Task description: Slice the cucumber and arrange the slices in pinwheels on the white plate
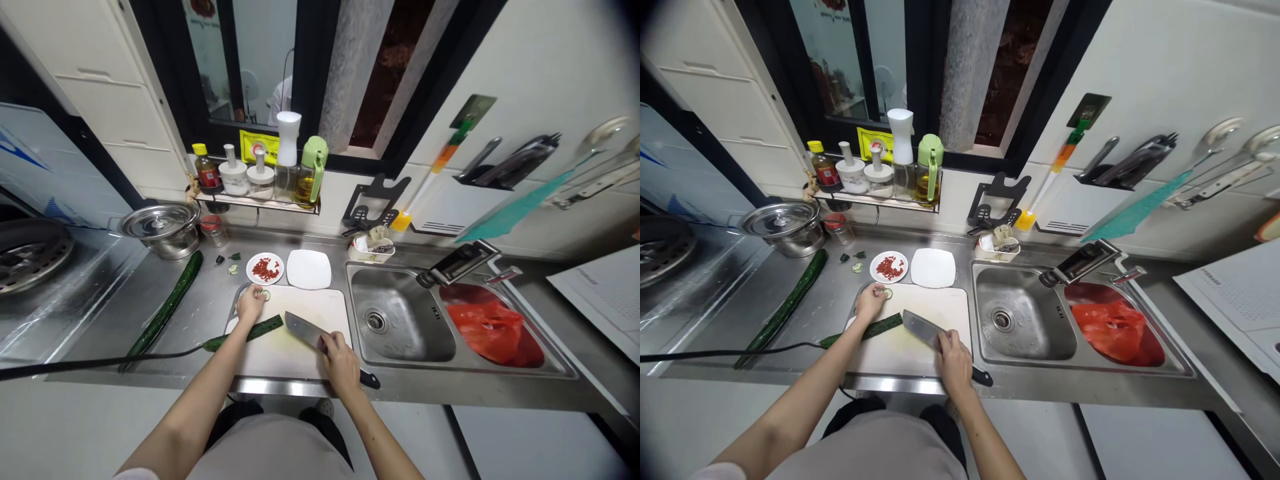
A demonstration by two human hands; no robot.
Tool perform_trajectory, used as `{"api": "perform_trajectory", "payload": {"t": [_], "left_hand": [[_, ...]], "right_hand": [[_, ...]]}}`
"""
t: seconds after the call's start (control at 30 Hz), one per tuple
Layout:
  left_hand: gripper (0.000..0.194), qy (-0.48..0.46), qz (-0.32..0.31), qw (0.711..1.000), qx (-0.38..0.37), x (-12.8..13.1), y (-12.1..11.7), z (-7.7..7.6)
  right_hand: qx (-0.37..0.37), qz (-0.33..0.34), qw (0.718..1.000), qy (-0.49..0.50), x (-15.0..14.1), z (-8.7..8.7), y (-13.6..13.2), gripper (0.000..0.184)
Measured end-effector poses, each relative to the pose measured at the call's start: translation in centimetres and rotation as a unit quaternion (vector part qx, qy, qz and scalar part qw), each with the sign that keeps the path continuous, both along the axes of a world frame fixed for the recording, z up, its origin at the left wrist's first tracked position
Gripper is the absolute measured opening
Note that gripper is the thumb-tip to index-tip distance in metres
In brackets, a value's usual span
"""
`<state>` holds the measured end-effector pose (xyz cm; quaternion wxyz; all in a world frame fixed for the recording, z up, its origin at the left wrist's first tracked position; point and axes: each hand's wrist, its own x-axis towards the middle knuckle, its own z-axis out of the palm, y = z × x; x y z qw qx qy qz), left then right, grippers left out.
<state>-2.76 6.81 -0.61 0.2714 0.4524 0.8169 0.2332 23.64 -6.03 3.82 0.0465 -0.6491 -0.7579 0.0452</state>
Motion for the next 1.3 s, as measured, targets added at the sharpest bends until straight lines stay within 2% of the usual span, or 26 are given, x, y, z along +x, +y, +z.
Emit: {"api": "perform_trajectory", "payload": {"t": [0.2, 0.37, 0.5, 0.77, 0.97, 1.3], "left_hand": [[0.021, 0.044, -0.023, 0.999, -0.011, 0.4, 0.8, -0.7], [0.028, 0.117, -0.037, 0.992, 0.002, 0.7, 0.4, -0.8], [0.028, 0.141, -0.055, 0.988, 0.01, 0.7, 0.0, -0.8], [0.026, 0.148, -0.063, 0.987, 0.02, 1.0, 0.0, -0.5], [0.034, 0.128, -0.035, 0.991, 0.023, 0.7, -0.3, -0.7], [0.031, 0.128, -0.026, 0.991, 0.015, 0.8, -0.2, -0.6]], "right_hand": [[0.006, -0.001, 1.0, 0.01, 0.1, -0.3, 0.1, 0.039], [0.009, 0.006, 1.0, 0.019, 0.0, -0.2, 0.3, 0.04], [0.008, 0.005, 1.0, 0.027, -0.1, -0.2, 0.4, 0.038], [0.001, 0.001, 0.999, 0.043, -0.3, -0.1, 0.3, 0.033], [0.0, -0.005, 0.999, 0.046, -0.2, -0.1, 0.2, 0.038], [-0.014, -0.006, 0.998, 0.057, -0.4, -0.1, 0.3, 0.034]]}}
